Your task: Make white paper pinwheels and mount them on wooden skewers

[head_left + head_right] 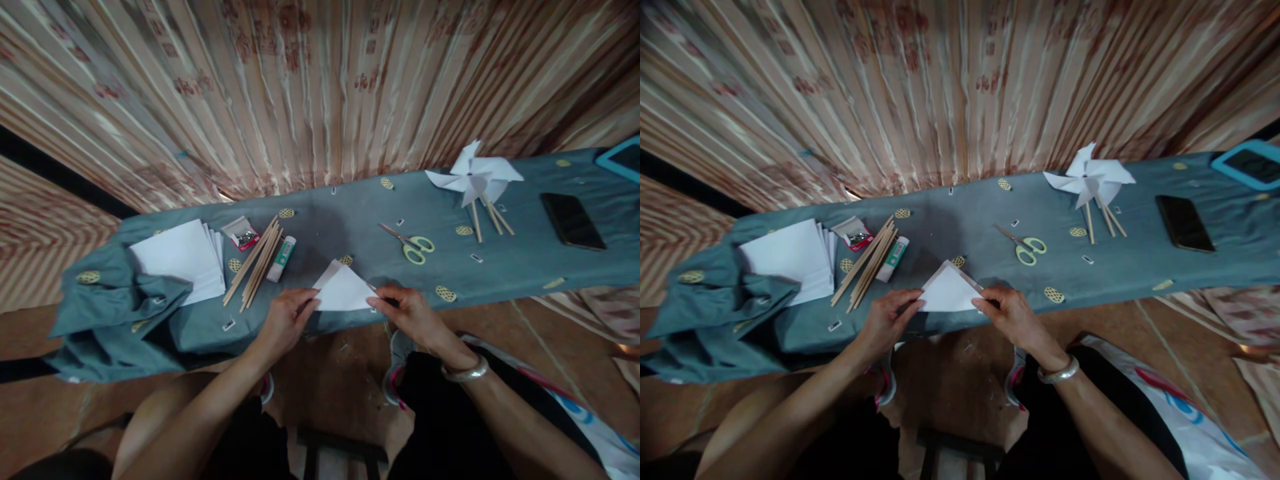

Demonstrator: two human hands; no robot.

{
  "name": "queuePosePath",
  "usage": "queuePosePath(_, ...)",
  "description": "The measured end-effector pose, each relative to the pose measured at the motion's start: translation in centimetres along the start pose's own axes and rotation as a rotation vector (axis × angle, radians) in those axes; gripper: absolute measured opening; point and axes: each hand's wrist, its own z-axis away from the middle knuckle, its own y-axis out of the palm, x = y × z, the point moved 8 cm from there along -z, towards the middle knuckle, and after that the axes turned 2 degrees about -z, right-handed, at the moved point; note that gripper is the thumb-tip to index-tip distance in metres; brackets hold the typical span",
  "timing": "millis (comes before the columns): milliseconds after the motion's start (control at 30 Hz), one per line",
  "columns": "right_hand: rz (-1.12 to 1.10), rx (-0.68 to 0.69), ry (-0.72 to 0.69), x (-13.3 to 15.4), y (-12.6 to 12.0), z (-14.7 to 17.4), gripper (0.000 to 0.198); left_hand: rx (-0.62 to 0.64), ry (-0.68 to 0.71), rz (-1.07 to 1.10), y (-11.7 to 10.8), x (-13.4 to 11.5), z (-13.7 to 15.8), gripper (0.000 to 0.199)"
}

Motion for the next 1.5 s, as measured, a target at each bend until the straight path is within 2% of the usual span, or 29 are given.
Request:
queuePosePath(233, 0.086, 0.120, 0.042, 0.3, 0.2, -0.4, 0.036, 0.110, -0.147, 0.048, 0.7, 1.0, 0.0, 0.021)
queuePosePath(300, 0.105, 0.100, 0.062, 0.1, 0.1, -0.4, 0.034, 0.135, -0.168, 0.032, 1.0, 1.2, -0.1, 0.022)
queuePosePath(400, 0.103, 0.002, 0.099, -0.1, -0.5, -0.4, 0.017, 0.145, -0.177, -0.024, 1.2, 1.5, -0.2, 0.032)
queuePosePath(433, 0.088, -0.027, 0.109, -0.1, -0.6, -0.3, 0.014, 0.147, -0.170, -0.044, 1.3, 1.6, -0.2, 0.035)
queuePosePath(533, 0.047, -0.048, 0.112, -0.2, -0.5, -0.1, 0.024, 0.120, -0.081, -0.133, 0.9, 0.8, -0.3, 0.035)
queuePosePath(667, 0.016, -0.029, 0.116, -0.5, -0.1, -0.1, 0.023, 0.046, 0.210, -0.342, 0.7, -3.2, 0.2, 0.032)
queuePosePath(733, -0.010, -0.039, 0.125, -0.6, -0.1, -0.1, 0.022, 0.095, 0.344, -0.381, 1.8, -5.1, 1.0, 0.036)
queuePosePath(800, -0.022, -0.052, 0.130, -0.7, -0.1, -0.2, 0.021, 0.165, 0.393, -0.400, 3.3, -6.0, 1.7, 0.039)
queuePosePath(967, -0.029, -0.106, 0.136, -0.7, -0.3, -0.2, 0.017, 0.237, 0.397, -0.472, 5.4, -5.7, 2.3, 0.046)
queuePosePath(1267, -0.035, -0.203, 0.113, -0.6, -0.7, -0.2, 0.016, 0.315, 0.340, -0.472, 5.9, -4.6, 1.7, 0.052)
queuePosePath(1500, -0.029, -0.199, 0.143, -0.7, -0.6, -0.3, 0.016, 0.326, 0.323, -0.465, 6.2, -4.3, 1.7, 0.054)
